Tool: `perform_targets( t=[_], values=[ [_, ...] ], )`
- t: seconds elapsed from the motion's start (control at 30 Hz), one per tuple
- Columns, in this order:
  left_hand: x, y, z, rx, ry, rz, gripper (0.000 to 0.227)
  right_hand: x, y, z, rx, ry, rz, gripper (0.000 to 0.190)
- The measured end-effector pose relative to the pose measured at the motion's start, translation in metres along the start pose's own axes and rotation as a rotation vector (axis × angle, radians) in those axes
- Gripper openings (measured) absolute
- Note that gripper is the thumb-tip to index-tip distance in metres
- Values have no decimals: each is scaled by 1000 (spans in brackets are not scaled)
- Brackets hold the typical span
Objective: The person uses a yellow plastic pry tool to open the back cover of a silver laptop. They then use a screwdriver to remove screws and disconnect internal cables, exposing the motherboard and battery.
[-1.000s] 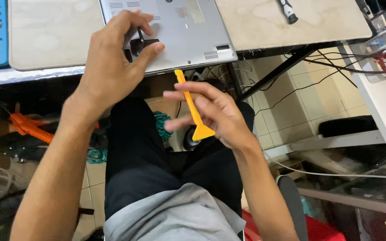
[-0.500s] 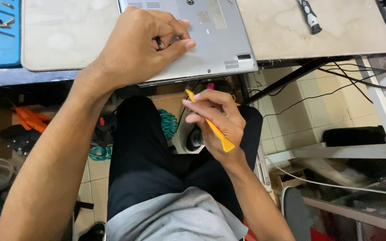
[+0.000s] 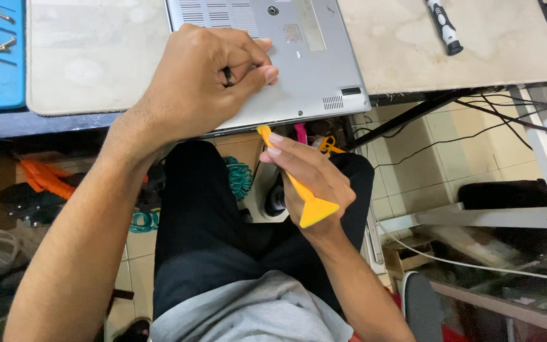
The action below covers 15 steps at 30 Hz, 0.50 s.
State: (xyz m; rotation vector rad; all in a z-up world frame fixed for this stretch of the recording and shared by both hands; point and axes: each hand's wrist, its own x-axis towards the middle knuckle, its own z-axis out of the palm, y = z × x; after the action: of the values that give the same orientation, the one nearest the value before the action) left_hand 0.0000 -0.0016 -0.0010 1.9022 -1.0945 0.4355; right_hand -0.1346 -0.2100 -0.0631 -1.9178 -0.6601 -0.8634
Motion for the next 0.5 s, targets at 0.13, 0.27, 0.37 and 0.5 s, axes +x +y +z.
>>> perform_targets(
  t=[0.13, 0.27, 0.37, 0.5],
  values=[
    [2, 4, 0, -34, 8, -23, 63, 13, 3, 1, -58, -11, -94, 17],
    [2, 5, -2, -51, 7, 3, 62, 27, -6, -7, -224, -21, -177, 15],
    [1, 2, -2, -38, -11, -34, 62, 33, -10, -17, -223, -40, -104, 13],
    [0, 4, -4, -43, -31, -22, 59, 41, -15, -25, -188, -70, 13, 20]
  ],
)
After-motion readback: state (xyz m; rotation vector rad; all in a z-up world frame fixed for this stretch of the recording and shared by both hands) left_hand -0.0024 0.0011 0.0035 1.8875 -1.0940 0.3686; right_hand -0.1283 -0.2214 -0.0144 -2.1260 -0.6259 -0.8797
